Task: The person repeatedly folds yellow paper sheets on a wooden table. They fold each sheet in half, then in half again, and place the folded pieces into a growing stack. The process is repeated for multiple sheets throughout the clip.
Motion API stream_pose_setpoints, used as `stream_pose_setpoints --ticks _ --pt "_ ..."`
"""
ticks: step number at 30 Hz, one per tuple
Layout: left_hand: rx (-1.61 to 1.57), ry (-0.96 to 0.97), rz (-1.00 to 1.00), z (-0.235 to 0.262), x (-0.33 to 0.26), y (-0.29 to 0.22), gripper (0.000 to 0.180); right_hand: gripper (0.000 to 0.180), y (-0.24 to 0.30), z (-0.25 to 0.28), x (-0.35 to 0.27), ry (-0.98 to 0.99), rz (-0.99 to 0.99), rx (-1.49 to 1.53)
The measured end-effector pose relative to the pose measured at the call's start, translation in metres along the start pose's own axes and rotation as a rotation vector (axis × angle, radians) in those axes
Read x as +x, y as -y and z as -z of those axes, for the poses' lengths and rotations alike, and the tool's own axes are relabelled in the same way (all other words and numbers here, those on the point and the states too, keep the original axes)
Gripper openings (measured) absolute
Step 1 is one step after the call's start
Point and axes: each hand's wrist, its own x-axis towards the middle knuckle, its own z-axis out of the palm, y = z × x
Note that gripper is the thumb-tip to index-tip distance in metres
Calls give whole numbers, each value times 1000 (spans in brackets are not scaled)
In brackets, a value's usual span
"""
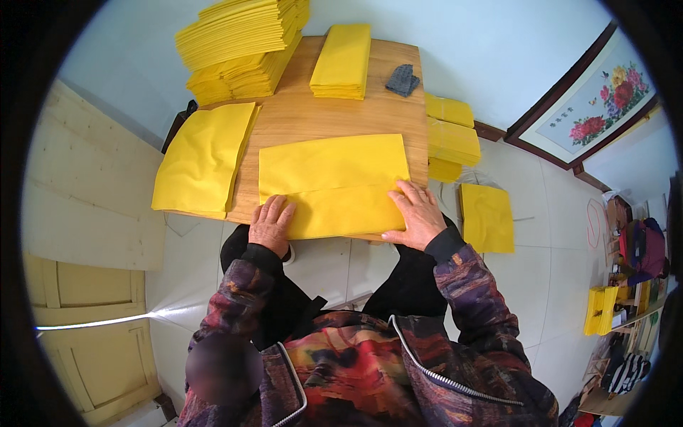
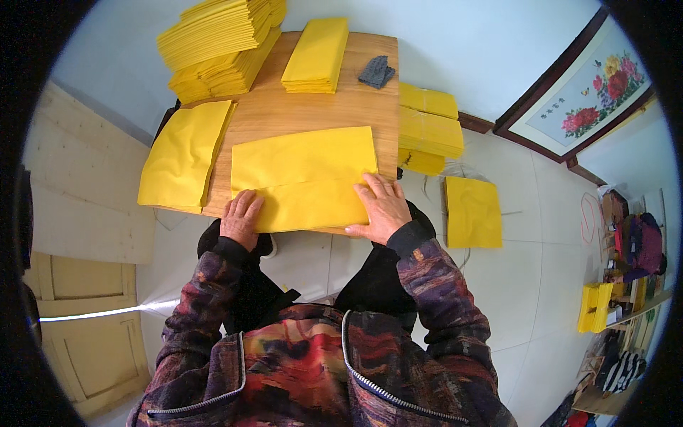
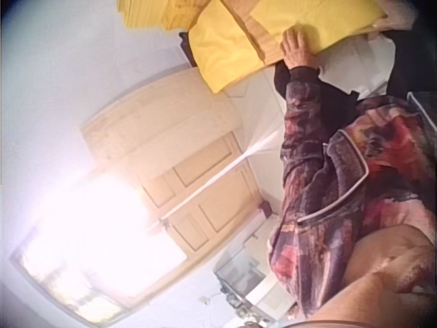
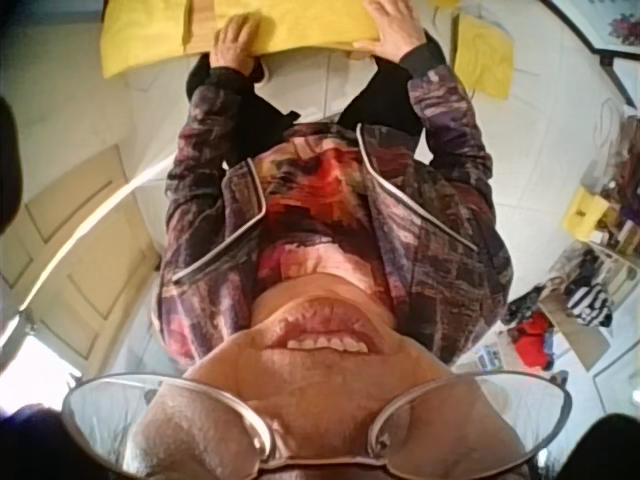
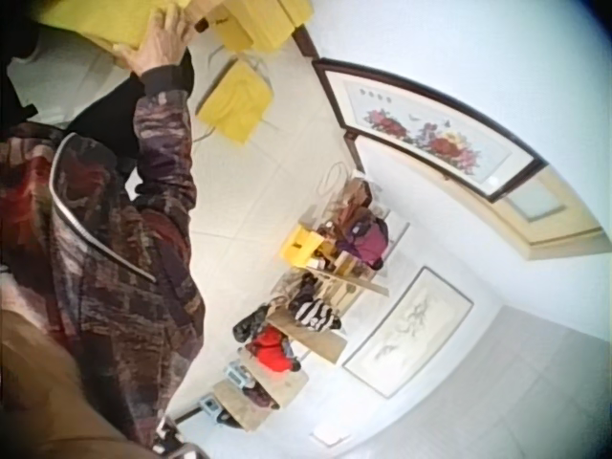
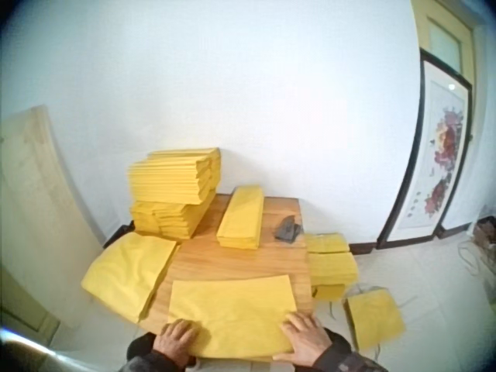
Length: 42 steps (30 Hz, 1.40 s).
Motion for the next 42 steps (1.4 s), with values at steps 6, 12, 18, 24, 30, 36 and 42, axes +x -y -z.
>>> stream_pose_setpoints --ticks 6,12,18,24,30,36,42 --pt "-93 35 -2 11 -2 -1 63 55 -12 3 22 -131 24 125" --pt "-171 253 24 46 4 -4 65 41 -47 -2 70 -235 -117 167" --pt "-259 72 149 19 45 -3 60 22 -88 -13 118 -345 -420 518" --pt "-45 161 174 -12 50 -7 67 31 -100 -14 148 -213 -529 404" --pt "-23 152 161 -13 49 -6 65 34 -99 -12 159 -166 -557 340" --pt "0 122 164 -17 47 -6 65 32 -95 -16 168 -152 -672 276" --pt "5 116 161 -17 47 -6 65 30 -87 -18 168 -196 -723 214"
